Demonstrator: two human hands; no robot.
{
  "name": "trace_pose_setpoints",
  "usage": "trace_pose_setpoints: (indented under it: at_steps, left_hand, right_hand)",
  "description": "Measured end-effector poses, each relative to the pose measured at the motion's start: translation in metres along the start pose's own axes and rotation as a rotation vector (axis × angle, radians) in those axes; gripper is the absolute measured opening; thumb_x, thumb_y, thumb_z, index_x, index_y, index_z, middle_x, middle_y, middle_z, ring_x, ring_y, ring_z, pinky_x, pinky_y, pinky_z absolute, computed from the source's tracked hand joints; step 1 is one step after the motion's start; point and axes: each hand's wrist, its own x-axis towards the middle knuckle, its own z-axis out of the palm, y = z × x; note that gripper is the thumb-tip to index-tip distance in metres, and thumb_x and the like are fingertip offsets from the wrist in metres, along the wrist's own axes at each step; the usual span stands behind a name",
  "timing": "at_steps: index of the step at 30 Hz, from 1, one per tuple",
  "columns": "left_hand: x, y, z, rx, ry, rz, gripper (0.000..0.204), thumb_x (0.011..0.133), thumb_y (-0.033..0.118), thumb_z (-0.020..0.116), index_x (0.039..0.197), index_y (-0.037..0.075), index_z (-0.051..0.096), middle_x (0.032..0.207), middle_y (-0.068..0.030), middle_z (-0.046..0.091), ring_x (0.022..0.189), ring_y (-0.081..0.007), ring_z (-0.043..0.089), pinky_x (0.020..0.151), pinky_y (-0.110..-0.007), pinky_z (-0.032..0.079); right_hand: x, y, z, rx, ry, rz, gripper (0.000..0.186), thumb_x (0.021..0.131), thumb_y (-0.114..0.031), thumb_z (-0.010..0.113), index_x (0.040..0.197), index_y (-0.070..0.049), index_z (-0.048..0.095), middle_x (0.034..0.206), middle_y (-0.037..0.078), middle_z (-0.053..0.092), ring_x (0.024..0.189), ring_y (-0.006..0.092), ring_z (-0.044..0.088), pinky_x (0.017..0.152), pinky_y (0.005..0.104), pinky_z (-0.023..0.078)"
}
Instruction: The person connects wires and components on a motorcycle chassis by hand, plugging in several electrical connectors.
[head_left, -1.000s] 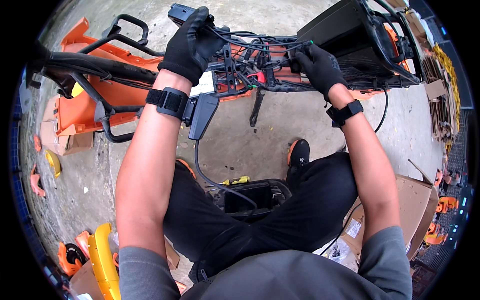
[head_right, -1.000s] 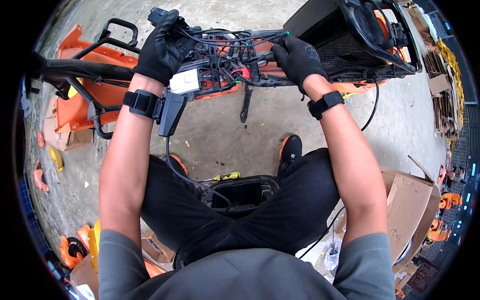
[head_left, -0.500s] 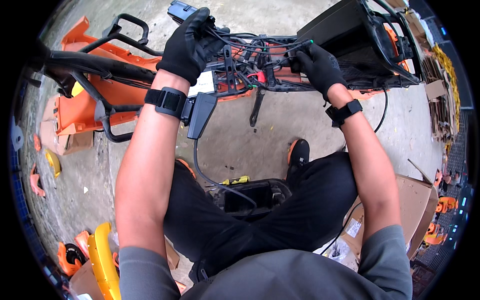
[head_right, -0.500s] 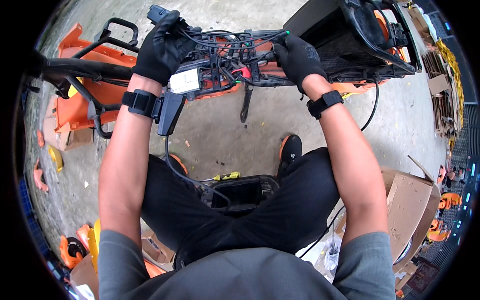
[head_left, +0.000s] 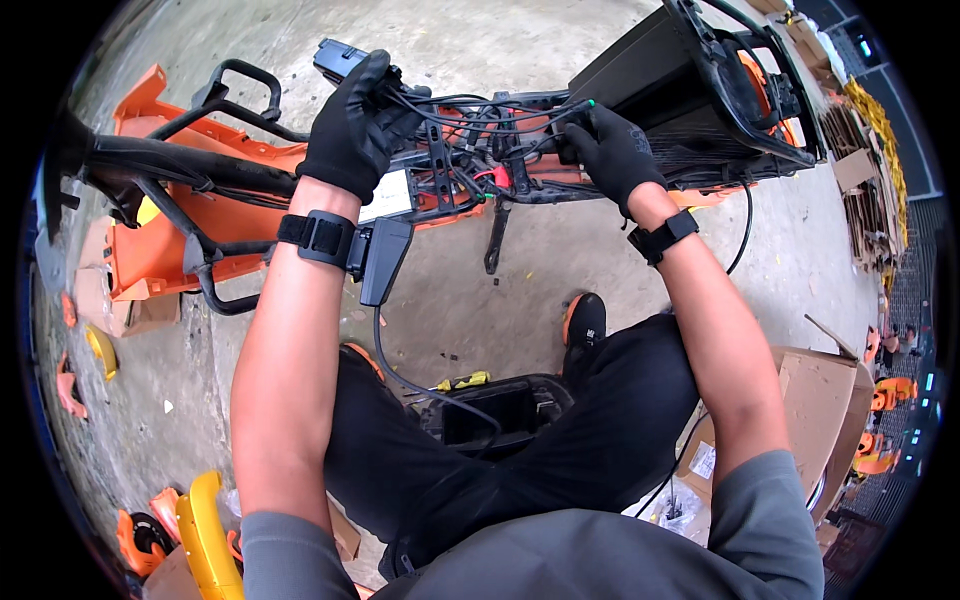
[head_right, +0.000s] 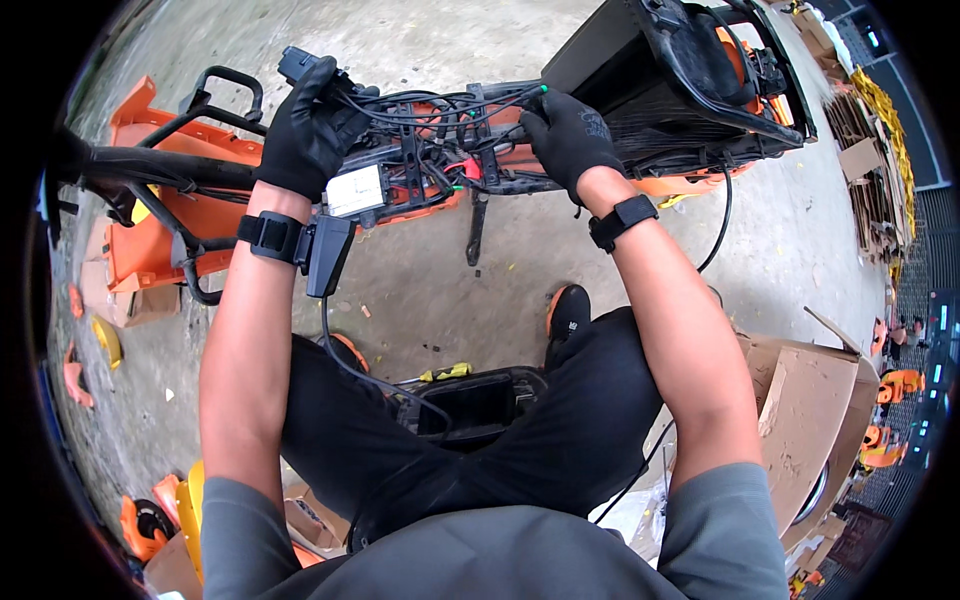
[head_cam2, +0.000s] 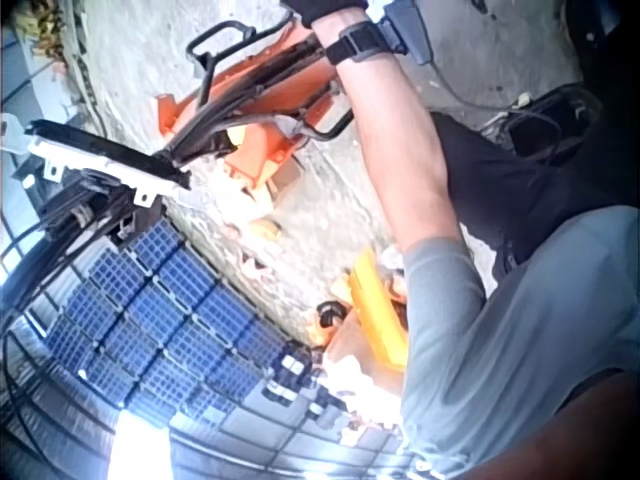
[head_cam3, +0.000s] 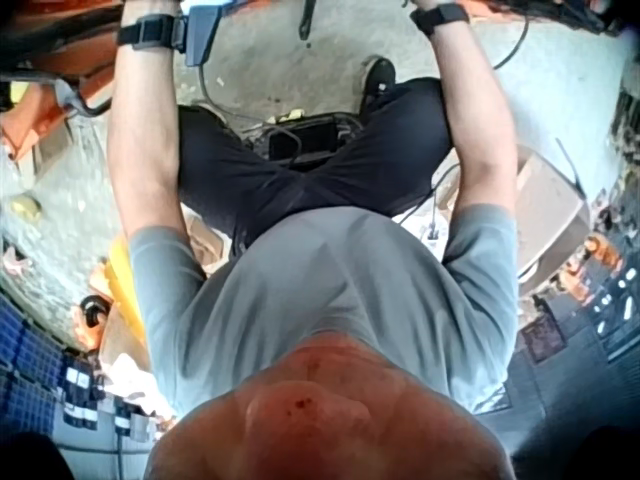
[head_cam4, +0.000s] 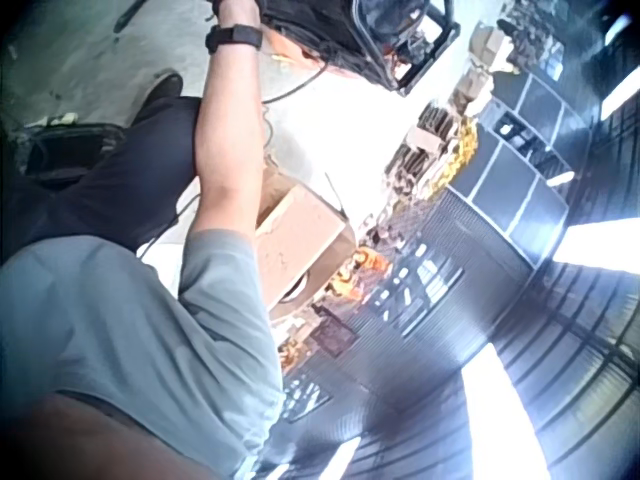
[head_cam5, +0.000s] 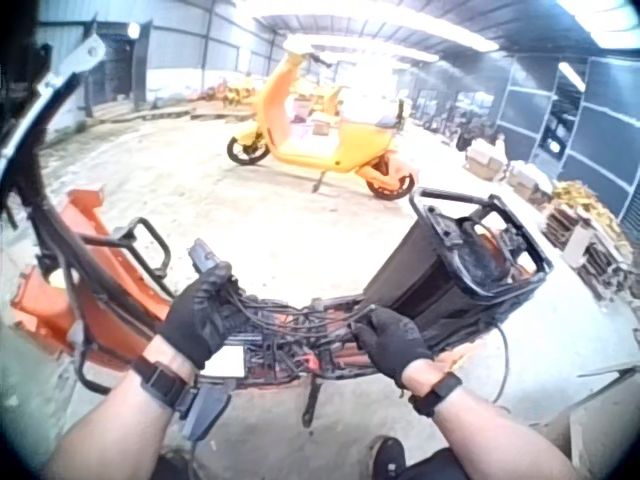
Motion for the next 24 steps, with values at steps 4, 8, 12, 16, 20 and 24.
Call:
trace_pose_setpoints:
  at_steps: [4, 8, 12, 16, 20, 24]
  left_hand:
    - [0.001, -0.001, -0.003, -0.011, -0.007, -0.005, 0.021, 0.096, 0.026, 0.061, 0.108, 0.008, 0.062, 0.095, -0.0065, 0.065, 0.099, -0.0311, 0.069, 0.08, -0.043, 0.059]
    - [0.0, -0.002, -0.001, -0.046, -0.032, 0.012, 0.018, 0.095, 0.023, 0.062, 0.107, 0.009, 0.062, 0.094, -0.007, 0.065, 0.099, -0.0319, 0.068, 0.082, -0.044, 0.059]
    - [-0.003, -0.001, 0.001, -0.041, -0.004, 0.022, 0.017, 0.095, 0.021, 0.062, 0.107, 0.009, 0.063, 0.095, -0.0072, 0.065, 0.103, -0.0325, 0.067, 0.085, -0.045, 0.058]
    - [-0.001, -0.005, 0.008, -0.101, 0.007, 0.018, 0.015, 0.095, 0.019, 0.062, 0.106, 0.008, 0.063, 0.095, -0.0075, 0.065, 0.102, -0.0316, 0.066, 0.088, -0.046, 0.057]
    - [0.002, -0.008, 0.013, -0.138, 0.003, 0.013, 0.016, 0.094, 0.018, 0.063, 0.106, 0.007, 0.062, 0.095, -0.0085, 0.065, 0.099, -0.0311, 0.066, 0.089, -0.047, 0.057]
    - [0.008, -0.004, -0.008, -0.138, -0.039, 0.031, 0.014, 0.096, 0.018, 0.061, 0.104, 0.008, 0.066, 0.097, -0.0084, 0.067, 0.106, -0.0369, 0.065, 0.091, -0.05, 0.056]
  right_hand:
    - [-0.001, -0.002, -0.002, -0.017, 0.005, -0.005, 0.023, 0.09, -0.027, 0.063, 0.094, -0.005, 0.065, 0.089, 0.016, 0.068, 0.084, 0.0353, 0.064, 0.074, 0.0424, 0.049]
    - [0.0, 0.003, -0.001, 0.039, -0.009, 0.011, 0.023, 0.089, -0.028, 0.064, 0.094, -0.005, 0.065, 0.09, 0.015, 0.069, 0.084, 0.0346, 0.065, 0.074, 0.042, 0.05]
    - [0.0, -0.003, 0.0, -0.047, 0.01, 0.029, 0.024, 0.089, -0.028, 0.065, 0.097, -0.005, 0.064, 0.09, 0.016, 0.069, 0.085, 0.035, 0.065, 0.075, 0.042, 0.05]
    - [0.0, 0.008, 0.0, -0.027, 0.0, 0.008, 0.029, 0.086, -0.03, 0.069, 0.102, -0.006, 0.062, 0.092, 0.016, 0.069, 0.088, 0.0359, 0.065, 0.076, 0.0421, 0.05]
    - [-0.003, 0.011, -0.008, -0.151, -0.019, -0.011, 0.032, 0.083, -0.018, 0.073, 0.109, -0.002, 0.061, 0.09, 0.012, 0.07, 0.079, 0.0248, 0.067, 0.073, 0.0365, 0.052]
    - [-0.017, -0.047, -0.041, -0.29, -0.097, 0.082, 0.038, 0.08, -0.032, 0.075, 0.104, -0.006, 0.061, 0.093, 0.018, 0.068, 0.089, 0.0363, 0.065, 0.075, 0.0438, 0.051]
